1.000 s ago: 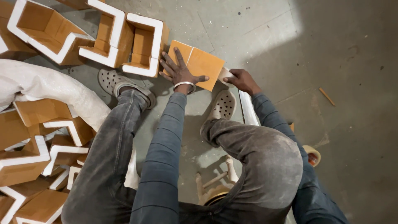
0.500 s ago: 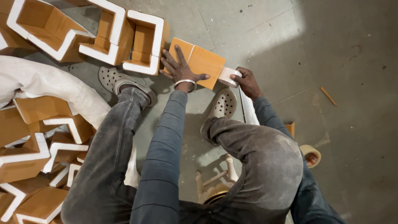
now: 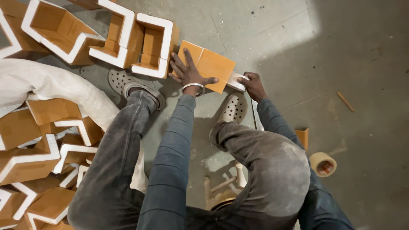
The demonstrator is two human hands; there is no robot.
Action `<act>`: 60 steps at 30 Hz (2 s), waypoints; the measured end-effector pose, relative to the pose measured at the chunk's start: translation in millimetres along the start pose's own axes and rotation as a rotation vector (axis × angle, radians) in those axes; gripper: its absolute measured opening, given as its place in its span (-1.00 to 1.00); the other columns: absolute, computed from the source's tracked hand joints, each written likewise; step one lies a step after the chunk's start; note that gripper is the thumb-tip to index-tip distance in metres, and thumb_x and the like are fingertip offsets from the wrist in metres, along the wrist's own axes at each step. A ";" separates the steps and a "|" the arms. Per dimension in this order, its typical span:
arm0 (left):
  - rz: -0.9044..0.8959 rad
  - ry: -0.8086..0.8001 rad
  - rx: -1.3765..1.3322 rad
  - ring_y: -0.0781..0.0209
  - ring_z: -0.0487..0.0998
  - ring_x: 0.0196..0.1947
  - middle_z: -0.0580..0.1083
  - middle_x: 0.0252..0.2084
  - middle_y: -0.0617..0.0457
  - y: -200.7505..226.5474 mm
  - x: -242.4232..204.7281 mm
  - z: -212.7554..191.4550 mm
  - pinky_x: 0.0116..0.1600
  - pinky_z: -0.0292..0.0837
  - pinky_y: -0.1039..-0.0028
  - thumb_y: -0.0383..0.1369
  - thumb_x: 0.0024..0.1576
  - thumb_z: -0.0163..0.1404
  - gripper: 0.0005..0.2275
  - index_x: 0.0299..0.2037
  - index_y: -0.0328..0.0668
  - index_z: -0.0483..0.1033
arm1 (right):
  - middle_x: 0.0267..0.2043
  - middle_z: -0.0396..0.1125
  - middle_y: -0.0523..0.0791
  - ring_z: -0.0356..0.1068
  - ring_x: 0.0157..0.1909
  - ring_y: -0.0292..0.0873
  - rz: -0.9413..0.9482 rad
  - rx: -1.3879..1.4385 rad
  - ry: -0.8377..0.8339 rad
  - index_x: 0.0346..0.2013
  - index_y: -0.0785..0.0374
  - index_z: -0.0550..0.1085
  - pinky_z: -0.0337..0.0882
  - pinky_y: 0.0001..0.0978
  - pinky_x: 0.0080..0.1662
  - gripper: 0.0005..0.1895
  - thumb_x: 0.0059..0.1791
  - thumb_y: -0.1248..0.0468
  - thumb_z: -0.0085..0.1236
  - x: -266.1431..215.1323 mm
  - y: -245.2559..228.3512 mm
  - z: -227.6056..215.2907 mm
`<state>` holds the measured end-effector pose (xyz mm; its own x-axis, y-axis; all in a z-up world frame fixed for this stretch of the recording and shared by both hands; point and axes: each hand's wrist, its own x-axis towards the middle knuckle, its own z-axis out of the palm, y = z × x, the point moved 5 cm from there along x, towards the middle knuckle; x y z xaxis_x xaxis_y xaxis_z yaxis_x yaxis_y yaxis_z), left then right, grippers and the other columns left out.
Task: The person cuts a foam block with a saw and then wraps tape around a pair of foam blocks.
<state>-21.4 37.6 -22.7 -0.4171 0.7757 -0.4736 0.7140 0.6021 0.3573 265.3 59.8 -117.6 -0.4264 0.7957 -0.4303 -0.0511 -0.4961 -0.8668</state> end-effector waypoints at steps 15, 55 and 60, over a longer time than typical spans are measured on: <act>0.024 0.660 0.005 -0.16 0.27 0.40 0.24 0.49 -0.01 -9.1 -6.9 12.6 0.43 0.04 -0.13 0.20 0.33 -0.31 -0.38 0.55 0.21 0.08 | -0.64 0.12 -0.30 0.04 -0.52 -0.43 0.032 -0.481 0.073 -0.63 0.24 0.38 0.09 -0.39 -0.47 -0.61 -0.05 0.16 0.34 3.5 -48.6 26.2; -0.063 0.224 -0.273 -0.22 0.61 -0.03 0.59 -0.03 -0.23 -35.2 18.5 -27.8 0.05 0.52 0.07 0.35 -0.26 0.21 -0.11 0.13 -0.24 0.50 | -0.64 0.05 -0.14 0.02 -0.49 -0.35 0.009 -0.688 0.028 -0.60 0.34 0.36 0.12 -0.26 -0.42 -0.49 -0.02 0.02 0.34 1.8 -57.6 28.4; -0.153 0.067 -0.353 -0.19 0.65 -0.17 0.62 -0.20 -0.19 -36.1 28.7 -31.9 -0.04 0.52 0.05 0.44 -0.25 0.07 -0.15 -0.07 -0.24 0.63 | -0.63 0.09 -0.07 0.03 -0.48 -0.31 -0.031 -0.742 0.032 -0.53 0.39 0.44 0.14 -0.22 -0.41 -0.51 0.00 0.01 0.28 11.3 -38.4 21.0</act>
<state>-77.0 44.2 -23.5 -0.5479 0.6756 -0.4933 0.4080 0.7306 0.5475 243.5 80.5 -83.9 -0.4076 0.8206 -0.4005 0.5661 -0.1171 -0.8160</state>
